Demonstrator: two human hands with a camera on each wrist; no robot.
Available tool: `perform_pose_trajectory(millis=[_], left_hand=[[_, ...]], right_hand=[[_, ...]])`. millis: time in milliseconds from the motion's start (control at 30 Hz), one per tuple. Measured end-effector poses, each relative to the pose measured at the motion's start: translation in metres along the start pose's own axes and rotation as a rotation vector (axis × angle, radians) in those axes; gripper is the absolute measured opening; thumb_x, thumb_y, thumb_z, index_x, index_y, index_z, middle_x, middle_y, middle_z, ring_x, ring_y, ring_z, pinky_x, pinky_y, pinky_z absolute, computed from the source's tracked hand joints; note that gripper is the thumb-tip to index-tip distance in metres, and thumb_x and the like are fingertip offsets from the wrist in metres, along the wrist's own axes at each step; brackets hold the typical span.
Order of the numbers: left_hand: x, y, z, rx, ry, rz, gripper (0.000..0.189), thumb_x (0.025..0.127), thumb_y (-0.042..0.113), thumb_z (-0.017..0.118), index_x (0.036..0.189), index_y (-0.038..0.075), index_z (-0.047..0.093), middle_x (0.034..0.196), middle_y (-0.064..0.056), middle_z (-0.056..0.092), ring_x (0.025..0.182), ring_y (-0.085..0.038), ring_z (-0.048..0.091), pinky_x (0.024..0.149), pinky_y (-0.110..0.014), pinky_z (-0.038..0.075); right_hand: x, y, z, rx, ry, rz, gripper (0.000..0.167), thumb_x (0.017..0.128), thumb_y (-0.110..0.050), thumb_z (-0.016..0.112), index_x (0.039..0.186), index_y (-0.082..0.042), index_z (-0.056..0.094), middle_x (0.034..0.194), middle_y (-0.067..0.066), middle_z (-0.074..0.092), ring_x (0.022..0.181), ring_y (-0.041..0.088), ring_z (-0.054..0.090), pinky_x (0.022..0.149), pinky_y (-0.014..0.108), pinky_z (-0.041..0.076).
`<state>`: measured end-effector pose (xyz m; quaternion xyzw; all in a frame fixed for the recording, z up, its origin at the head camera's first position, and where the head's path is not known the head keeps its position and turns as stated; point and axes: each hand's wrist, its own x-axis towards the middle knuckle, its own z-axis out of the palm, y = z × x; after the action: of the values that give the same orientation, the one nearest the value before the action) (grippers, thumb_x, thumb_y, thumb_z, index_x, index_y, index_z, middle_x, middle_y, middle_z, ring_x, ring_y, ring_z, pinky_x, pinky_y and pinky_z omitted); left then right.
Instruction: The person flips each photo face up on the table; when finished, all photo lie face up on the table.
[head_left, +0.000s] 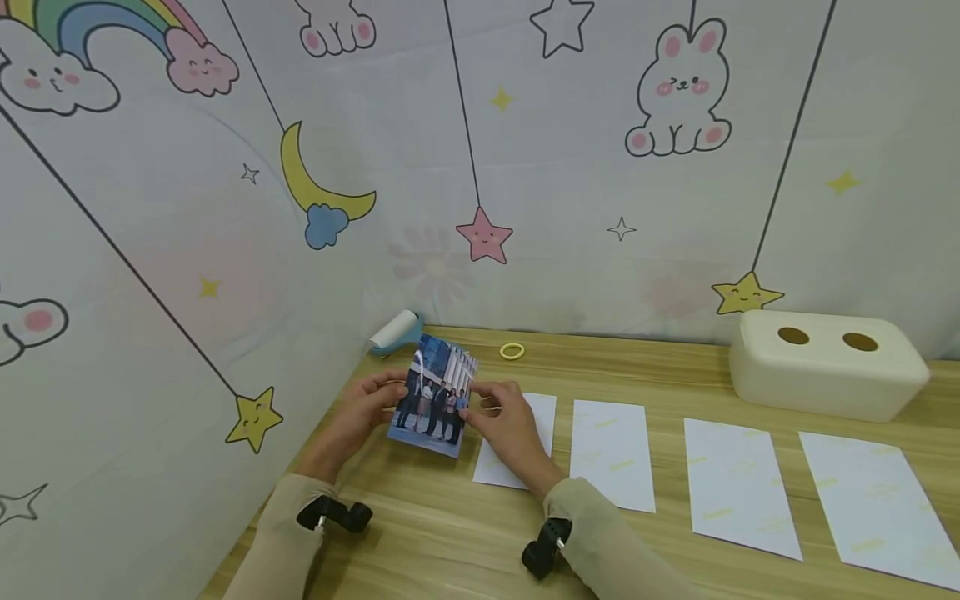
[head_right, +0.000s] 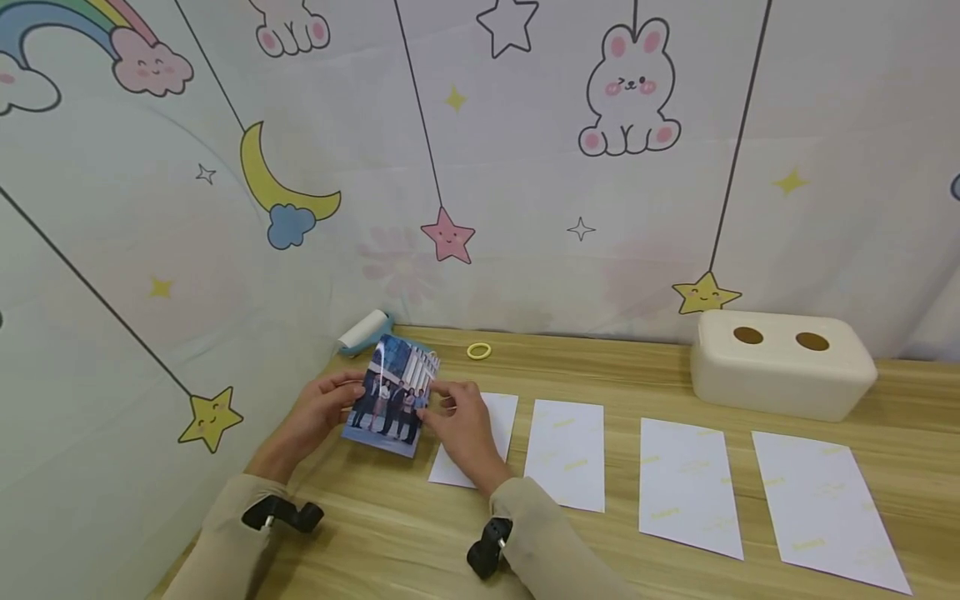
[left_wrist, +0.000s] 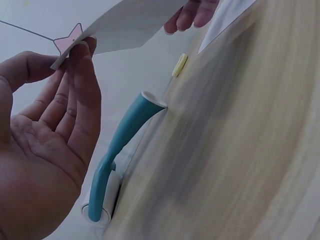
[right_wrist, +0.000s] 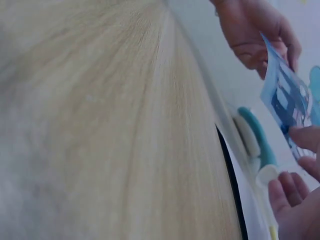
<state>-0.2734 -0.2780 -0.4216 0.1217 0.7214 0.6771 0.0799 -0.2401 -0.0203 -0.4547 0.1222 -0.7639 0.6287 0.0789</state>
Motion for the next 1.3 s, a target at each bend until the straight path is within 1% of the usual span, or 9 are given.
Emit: perform_pose_trajectory(millis=[67, 167, 333, 433, 633, 800, 1000, 1133, 1300], left_hand=[[0.001, -0.001, -0.003, -0.006, -0.010, 0.004, 0.024, 0.105, 0.001, 0.057, 0.123, 0.008, 0.071, 0.103, 0.005, 0.076, 0.089, -0.011, 0.069, 0.071, -0.028, 0.058], [0.001, -0.002, -0.007, -0.002, -0.015, 0.006, 0.027, 0.103, -0.003, 0.059, 0.126, 0.007, 0.068, 0.105, 0.003, 0.076, 0.090, -0.011, 0.069, 0.068, -0.026, 0.057], [0.001, -0.002, -0.011, 0.027, 0.008, 0.019, 0.042, 0.100, -0.004, 0.065, 0.141, -0.005, 0.056, 0.112, -0.002, 0.072, 0.090, -0.011, 0.068, 0.066, -0.026, 0.057], [0.000, -0.003, -0.014, 0.071, 0.032, 0.024, 0.048, 0.098, -0.004, 0.068, 0.143, -0.011, 0.051, 0.114, -0.004, 0.070, 0.090, -0.011, 0.068, 0.066, -0.027, 0.057], [-0.003, -0.006, -0.022, 0.189, 0.065, -0.012, 0.044, 0.096, 0.002, 0.075, 0.136, -0.011, 0.061, 0.113, -0.005, 0.073, 0.091, -0.013, 0.070, 0.071, -0.030, 0.059], [-0.003, -0.011, -0.028, 0.235, 0.029, -0.035, 0.042, 0.095, 0.002, 0.078, 0.133, -0.010, 0.065, 0.116, -0.017, 0.074, 0.087, -0.014, 0.072, 0.073, -0.032, 0.061], [0.000, -0.015, -0.031, 0.322, -0.036, 0.001, 0.035, 0.095, 0.000, 0.078, 0.127, -0.011, 0.069, 0.120, -0.022, 0.073, 0.092, -0.015, 0.073, 0.074, -0.031, 0.061], [0.000, -0.018, -0.031, 0.384, -0.042, 0.012, 0.033, 0.093, -0.002, 0.079, 0.124, -0.010, 0.071, 0.117, -0.024, 0.073, 0.096, -0.017, 0.074, 0.077, -0.030, 0.061], [-0.001, -0.019, -0.029, 0.471, -0.027, -0.030, 0.033, 0.091, 0.001, 0.082, 0.121, -0.008, 0.073, 0.118, -0.023, 0.074, 0.094, -0.021, 0.073, 0.075, -0.030, 0.061]], right_hand=[[0.000, 0.001, 0.001, 0.028, -0.018, 0.022, 0.039, 0.095, -0.010, 0.081, 0.131, 0.000, 0.070, 0.119, 0.017, 0.064, 0.108, 0.033, 0.067, 0.093, 0.043, 0.058], [0.000, 0.001, 0.002, 0.059, -0.042, 0.055, 0.044, 0.095, -0.009, 0.081, 0.136, -0.001, 0.067, 0.119, 0.014, 0.067, 0.107, 0.030, 0.068, 0.089, 0.040, 0.059], [-0.001, 0.000, 0.006, 0.071, -0.044, 0.071, 0.047, 0.092, -0.005, 0.082, 0.136, -0.001, 0.066, 0.115, 0.012, 0.067, 0.100, 0.024, 0.068, 0.081, 0.033, 0.059], [-0.002, 0.000, 0.008, 0.080, -0.043, 0.064, 0.044, 0.092, -0.004, 0.082, 0.133, 0.000, 0.067, 0.112, 0.013, 0.068, 0.097, 0.024, 0.067, 0.079, 0.032, 0.059], [-0.004, 0.003, 0.011, 0.081, -0.063, 0.034, 0.041, 0.091, 0.000, 0.082, 0.129, 0.003, 0.067, 0.107, 0.014, 0.067, 0.093, 0.024, 0.066, 0.080, 0.032, 0.057], [-0.004, 0.003, 0.013, 0.044, -0.077, 0.046, 0.038, 0.090, 0.001, 0.082, 0.126, 0.002, 0.068, 0.104, 0.010, 0.067, 0.091, 0.018, 0.065, 0.082, 0.032, 0.057], [-0.004, 0.004, 0.013, -0.004, -0.121, 0.058, 0.040, 0.091, 0.002, 0.081, 0.128, 0.002, 0.066, 0.105, 0.008, 0.066, 0.092, 0.017, 0.062, 0.082, 0.032, 0.056], [-0.002, 0.007, 0.014, -0.049, -0.137, 0.032, 0.042, 0.089, 0.004, 0.082, 0.128, 0.004, 0.066, 0.103, 0.007, 0.065, 0.090, 0.017, 0.062, 0.081, 0.030, 0.056], [-0.001, 0.008, 0.018, -0.136, -0.157, 0.007, 0.042, 0.087, 0.003, 0.083, 0.125, 0.006, 0.066, 0.102, 0.007, 0.063, 0.089, 0.018, 0.062, 0.080, 0.032, 0.055]])
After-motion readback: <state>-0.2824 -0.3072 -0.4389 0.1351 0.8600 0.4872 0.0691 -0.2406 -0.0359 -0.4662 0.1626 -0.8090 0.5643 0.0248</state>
